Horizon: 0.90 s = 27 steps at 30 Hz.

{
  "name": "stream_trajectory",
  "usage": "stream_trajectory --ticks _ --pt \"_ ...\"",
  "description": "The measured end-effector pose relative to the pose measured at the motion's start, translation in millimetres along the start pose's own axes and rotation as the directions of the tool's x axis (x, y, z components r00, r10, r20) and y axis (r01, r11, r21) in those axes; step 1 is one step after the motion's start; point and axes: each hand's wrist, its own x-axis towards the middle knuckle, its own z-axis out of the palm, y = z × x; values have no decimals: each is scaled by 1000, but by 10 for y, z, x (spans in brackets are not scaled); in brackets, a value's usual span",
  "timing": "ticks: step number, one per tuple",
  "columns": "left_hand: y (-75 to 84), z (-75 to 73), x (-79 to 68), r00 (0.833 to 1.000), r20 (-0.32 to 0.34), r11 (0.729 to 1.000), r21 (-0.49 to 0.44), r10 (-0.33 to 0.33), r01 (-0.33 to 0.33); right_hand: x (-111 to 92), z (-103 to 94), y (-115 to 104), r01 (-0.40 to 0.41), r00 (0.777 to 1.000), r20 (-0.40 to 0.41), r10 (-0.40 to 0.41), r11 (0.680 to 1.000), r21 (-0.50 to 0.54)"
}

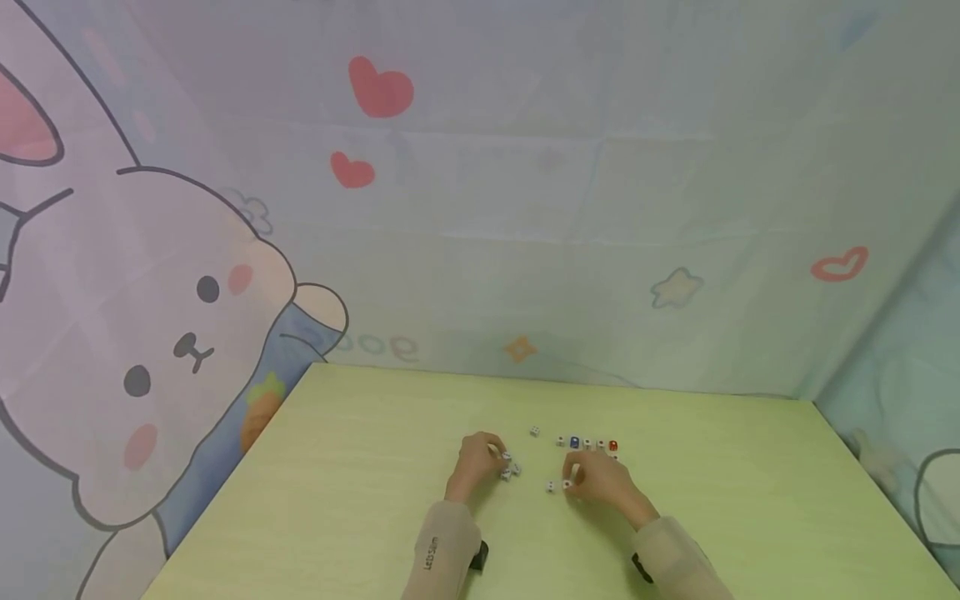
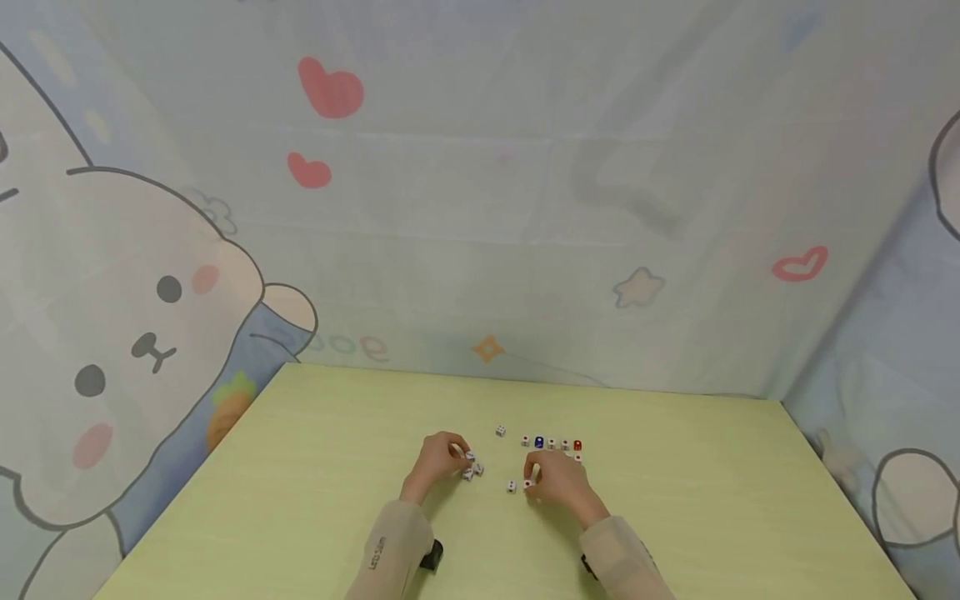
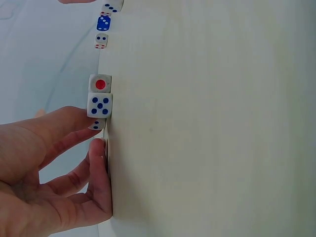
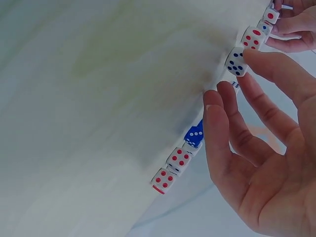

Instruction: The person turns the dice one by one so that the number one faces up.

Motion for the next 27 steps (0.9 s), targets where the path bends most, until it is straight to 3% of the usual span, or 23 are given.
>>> stream_trajectory --ticks 7,17,27 --pt "6 6 3 1000 4 1000 18 2 -2 4 -107 45 -5 1000 -2 5 1000 -1" --pt "2 -20 8 1000 10 1000 11 -9 9 192 -379 107 -21 999 -25 21 1000 -2" --pt "18 -21 2 1000 5 999 23 -29 29 331 -282 136 -77 997 -18 77 996 -39"
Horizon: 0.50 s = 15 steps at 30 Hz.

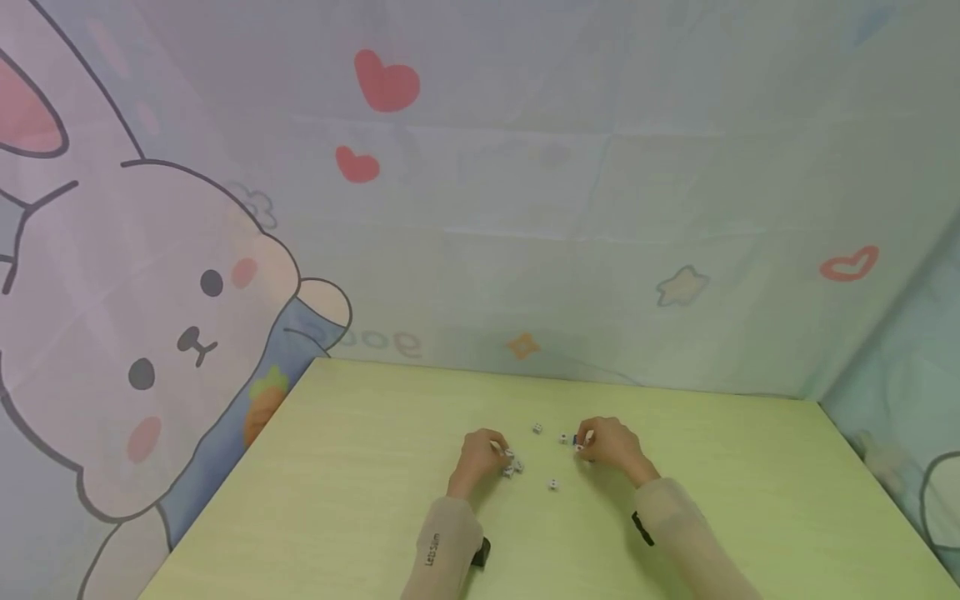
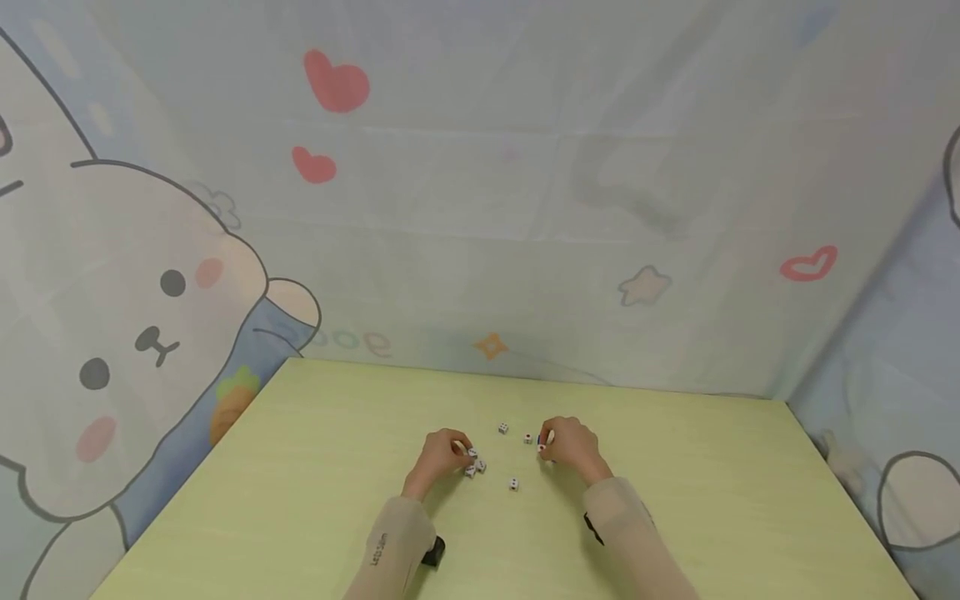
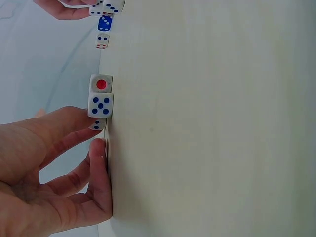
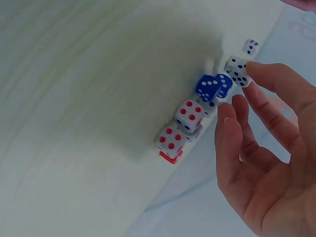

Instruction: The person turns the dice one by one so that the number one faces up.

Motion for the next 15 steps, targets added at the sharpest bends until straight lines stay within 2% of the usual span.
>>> stream_trajectory --ticks 15 --pt "-27 16 19 1000 2 1000 -14 0 0 53 107 38 -33 999 -5 33 998 -55"
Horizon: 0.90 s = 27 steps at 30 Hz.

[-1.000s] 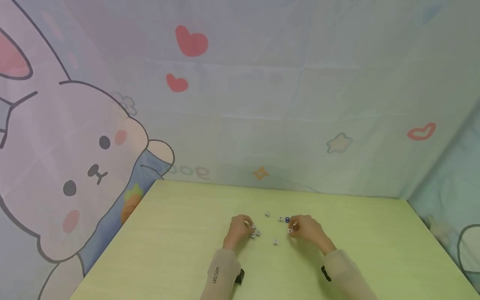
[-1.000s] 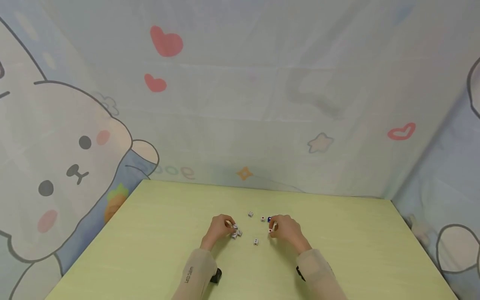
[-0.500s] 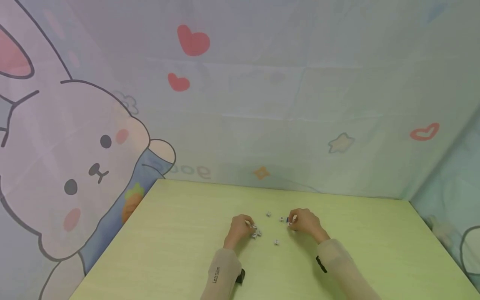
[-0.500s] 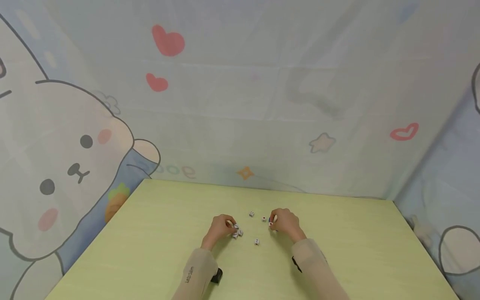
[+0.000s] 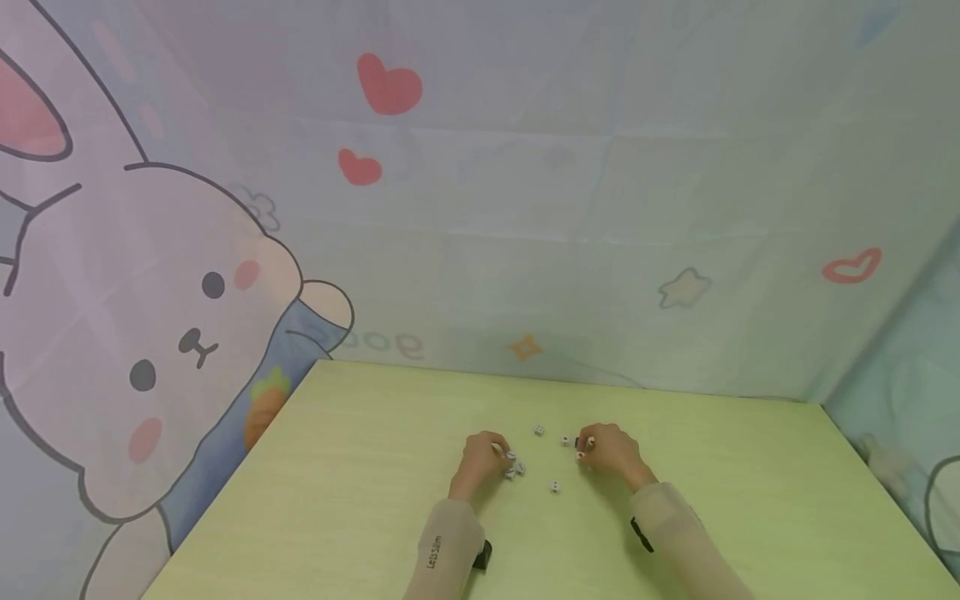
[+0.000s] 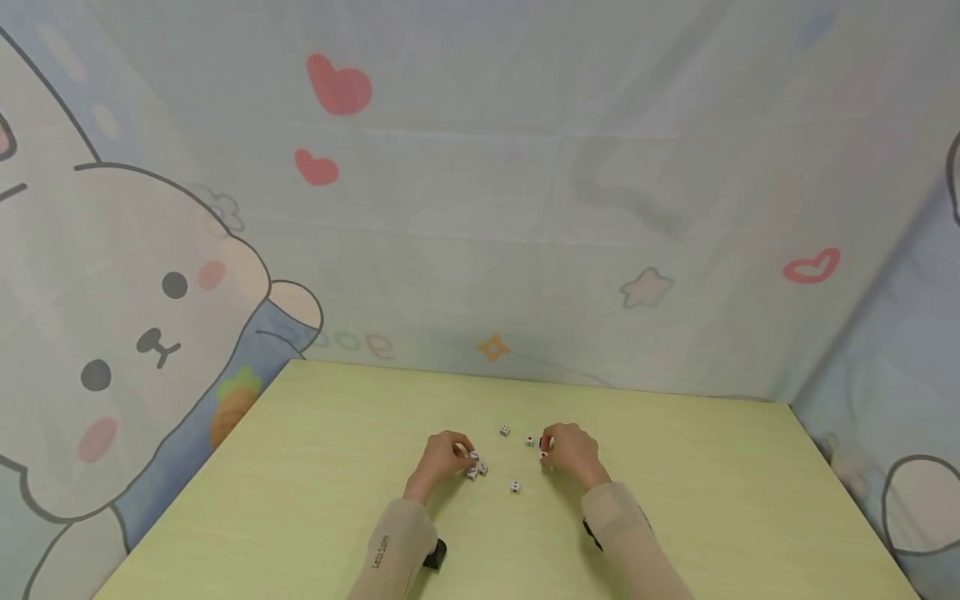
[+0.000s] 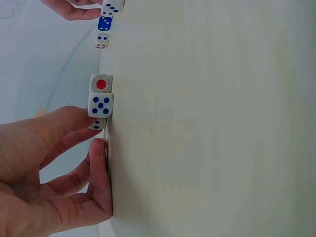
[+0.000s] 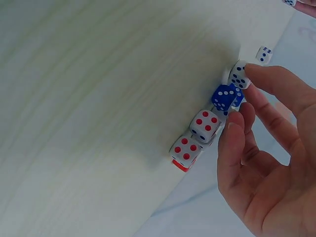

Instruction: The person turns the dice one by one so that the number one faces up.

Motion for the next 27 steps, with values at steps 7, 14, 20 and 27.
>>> stream_trajectory --ticks 7,14,20,27 --pt "9 -3 9 1000 -3 1000 13 -5 5 -46 -27 -28 8 1000 -6 -8 1000 29" --pt "18 -24 11 1000 -12 1000 17 2 -1 -170 1 -199 90 996 11 -92 991 98" --pt "17 -15 -2 1000 4 1000 17 -9 9 -259 86 -315 163 986 12 -165 980 115" --pt "29 -5 -13 1000 2 1000 18 -5 4 -269 172 -368 187 982 18 -190 978 94"
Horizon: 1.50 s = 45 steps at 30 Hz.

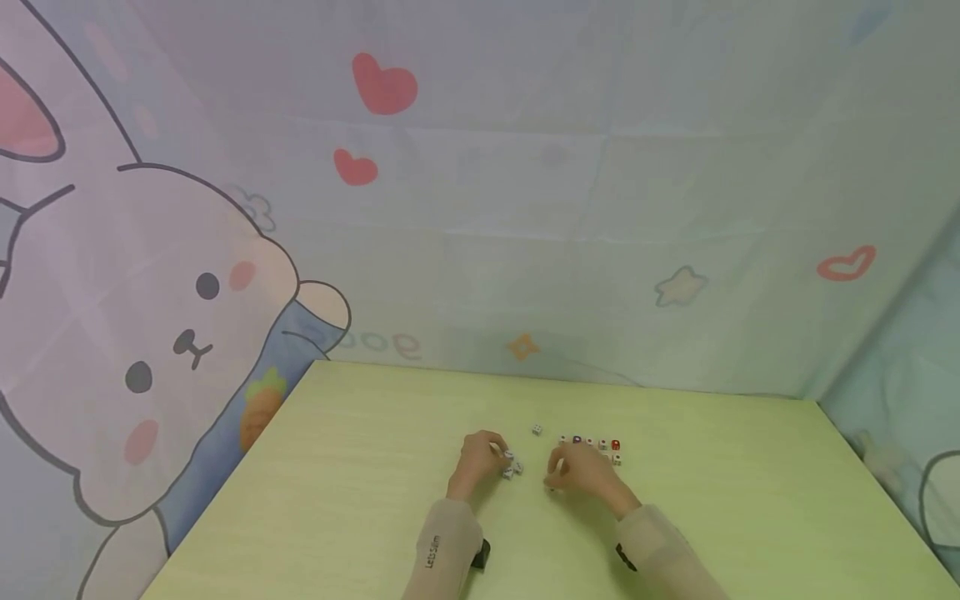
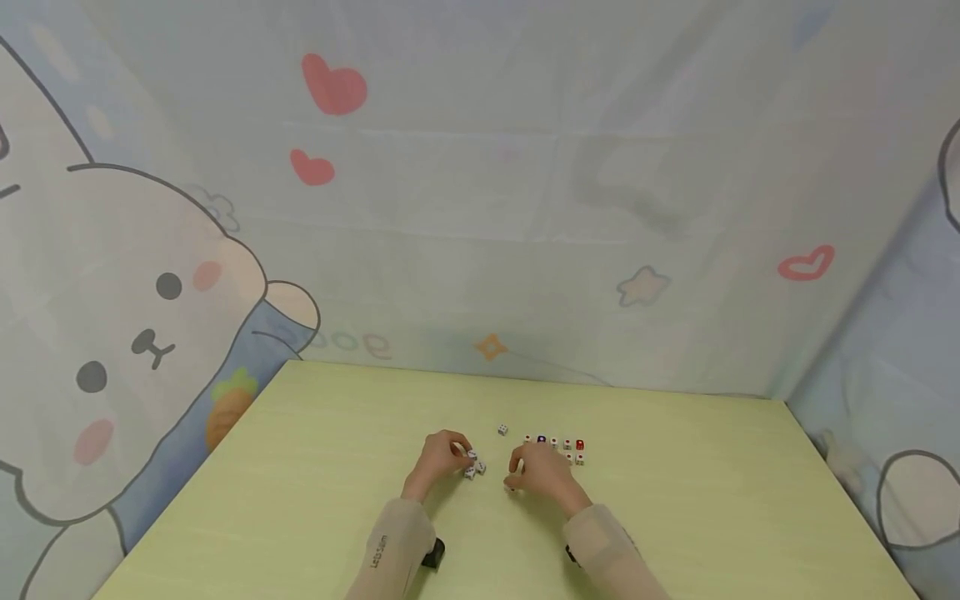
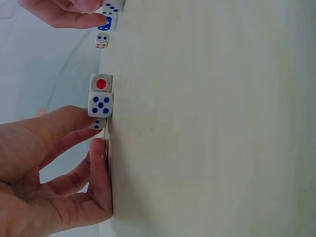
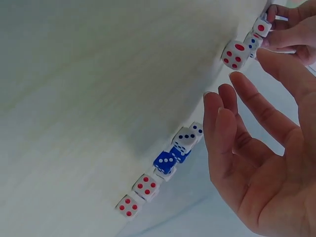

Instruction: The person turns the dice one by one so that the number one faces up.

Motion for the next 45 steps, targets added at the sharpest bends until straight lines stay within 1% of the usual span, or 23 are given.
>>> stream_trajectory --ticks 3,6,8,14,18,22,28,36,45 --pt "-5 4 6 1000 -2 1000 2 1 -1 0 36 -2 5 1000 13 -5 1000 -12" --pt "-10 8 13 1000 -2 1000 0 -4 4 7 69 2 -6 1000 27 7 1000 -27" --pt "-16 12 16 1000 -5 1000 3 3 -3 6 79 1 -9 1000 29 11 999 -37" --pt "-28 7 20 1000 0 1000 -5 -3 3 -6 79 -11 -24 999 22 25 998 -53" --pt "-31 -1 19 1000 4 1000 -12 1 -1 -16 74 -3 -30 999 14 31 999 -40" --pt "-29 -4 11 1000 3 1000 -20 16 -16 -27 68 23 -17 1000 7 17 1000 -26" --pt "-7 -10 9 1000 -2 1000 -12 12 -12 -39 34 39 -8 1000 9 8 1000 -29" --pt "4 -17 8 1000 5 1000 -19 -3 3 -66 -23 -5 -25 1000 17 25 999 -22" --pt "-4 -5 4 1000 1 1000 -4 3 -3 -55 -25 -10 -18 1000 24 18 1000 -7"
